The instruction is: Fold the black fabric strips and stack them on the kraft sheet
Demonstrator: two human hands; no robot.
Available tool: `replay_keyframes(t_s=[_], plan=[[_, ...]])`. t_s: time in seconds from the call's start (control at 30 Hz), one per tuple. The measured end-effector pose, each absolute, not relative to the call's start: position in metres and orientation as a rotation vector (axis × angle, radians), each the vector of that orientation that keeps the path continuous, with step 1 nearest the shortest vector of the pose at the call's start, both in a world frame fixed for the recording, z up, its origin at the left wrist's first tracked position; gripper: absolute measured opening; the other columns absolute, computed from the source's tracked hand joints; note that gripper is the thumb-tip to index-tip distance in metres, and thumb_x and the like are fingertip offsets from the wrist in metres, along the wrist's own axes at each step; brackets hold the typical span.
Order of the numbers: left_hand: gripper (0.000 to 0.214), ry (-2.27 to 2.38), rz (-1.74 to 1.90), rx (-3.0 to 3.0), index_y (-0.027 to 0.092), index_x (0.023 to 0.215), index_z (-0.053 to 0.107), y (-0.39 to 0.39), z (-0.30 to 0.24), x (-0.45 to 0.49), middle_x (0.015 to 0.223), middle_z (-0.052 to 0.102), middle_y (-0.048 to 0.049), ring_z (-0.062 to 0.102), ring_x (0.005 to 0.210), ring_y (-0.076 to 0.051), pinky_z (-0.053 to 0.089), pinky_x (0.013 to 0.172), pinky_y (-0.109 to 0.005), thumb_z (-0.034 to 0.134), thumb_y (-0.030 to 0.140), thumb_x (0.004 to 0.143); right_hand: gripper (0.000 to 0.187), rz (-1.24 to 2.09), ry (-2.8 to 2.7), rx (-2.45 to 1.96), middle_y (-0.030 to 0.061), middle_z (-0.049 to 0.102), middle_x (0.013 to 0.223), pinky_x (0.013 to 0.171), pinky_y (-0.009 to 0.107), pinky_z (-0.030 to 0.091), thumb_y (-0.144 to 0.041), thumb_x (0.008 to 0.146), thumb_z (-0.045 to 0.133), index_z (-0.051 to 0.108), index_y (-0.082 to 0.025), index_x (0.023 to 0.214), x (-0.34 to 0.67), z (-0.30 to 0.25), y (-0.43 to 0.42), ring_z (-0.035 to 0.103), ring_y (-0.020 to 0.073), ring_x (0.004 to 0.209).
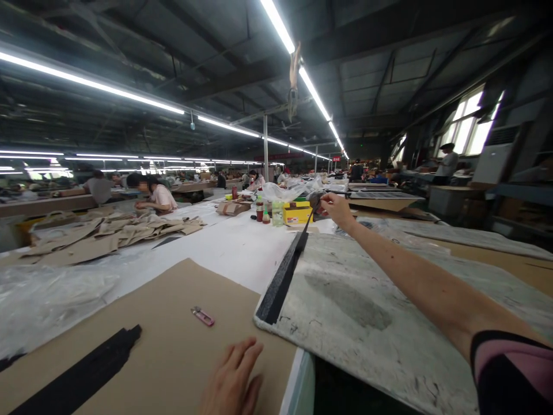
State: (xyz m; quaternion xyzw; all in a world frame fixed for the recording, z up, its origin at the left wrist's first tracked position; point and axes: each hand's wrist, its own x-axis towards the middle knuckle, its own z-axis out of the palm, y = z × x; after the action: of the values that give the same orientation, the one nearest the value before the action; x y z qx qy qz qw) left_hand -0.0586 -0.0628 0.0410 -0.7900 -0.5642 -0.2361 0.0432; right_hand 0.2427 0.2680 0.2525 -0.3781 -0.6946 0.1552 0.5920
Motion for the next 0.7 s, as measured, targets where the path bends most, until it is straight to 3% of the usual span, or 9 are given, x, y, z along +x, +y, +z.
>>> replay_keyframes(t_s=[0.1, 0.23, 0.53, 0.7], plan=[[0.046, -1.831, -0.638, -2.406, 0.026, 0.128, 0.052, -0.007, 0.048, -0.017, 0.133, 0.054, -0.0036, 0.053, 0.117, -0.023, 0.044, 0.103, -0.040, 0.045, 0.019, 0.082, 0.012, 0.379, -1.593, -0.876, 0.0014, 0.063, 0.070, 0.048, 0.022, 0.053, -0.027, 0.075, 0.058, 0.056, -0.016, 0.081, 0.246, 0.261, 0.278, 0.064, 0.0143, 0.056], [0.039, -1.988, -0.532, -2.360, 0.021, 0.120, 0.058, 0.030, 0.034, 0.006, 0.126, 0.059, -0.0073, 0.053, 0.116, -0.026, 0.039, 0.103, -0.046, 0.039, 0.020, 0.086, 0.006, 0.370, -1.515, -0.879, 0.0024, 0.063, 0.073, 0.050, 0.026, 0.054, -0.020, 0.076, 0.054, 0.056, -0.015, 0.079, 0.257, 0.283, 0.299, 0.064, 0.0149, 0.056], [0.042, -2.158, -0.493, -2.333, 0.022, 0.124, 0.055, 0.033, 0.024, 0.005, 0.132, 0.053, -0.0059, 0.047, 0.120, -0.024, 0.034, 0.104, -0.041, 0.031, 0.025, 0.090, 0.021, 0.138, -1.201, -0.850, 0.0060, 0.059, 0.087, 0.056, 0.032, 0.055, -0.013, 0.081, 0.041, 0.054, -0.011, 0.097, 0.300, 0.382, 0.321, 0.064, 0.0143, 0.060], [0.044, -2.214, -0.583, -2.336, 0.019, 0.126, 0.054, 0.031, 0.025, 0.007, 0.134, 0.052, -0.0072, 0.044, 0.122, -0.027, 0.032, 0.104, -0.043, 0.032, 0.027, 0.088, 0.017, 0.010, -1.149, -0.820, 0.0047, 0.057, 0.085, 0.059, 0.033, 0.056, -0.013, 0.082, 0.043, 0.055, -0.010, 0.094, 0.303, 0.427, 0.301, 0.065, 0.0142, 0.063]])
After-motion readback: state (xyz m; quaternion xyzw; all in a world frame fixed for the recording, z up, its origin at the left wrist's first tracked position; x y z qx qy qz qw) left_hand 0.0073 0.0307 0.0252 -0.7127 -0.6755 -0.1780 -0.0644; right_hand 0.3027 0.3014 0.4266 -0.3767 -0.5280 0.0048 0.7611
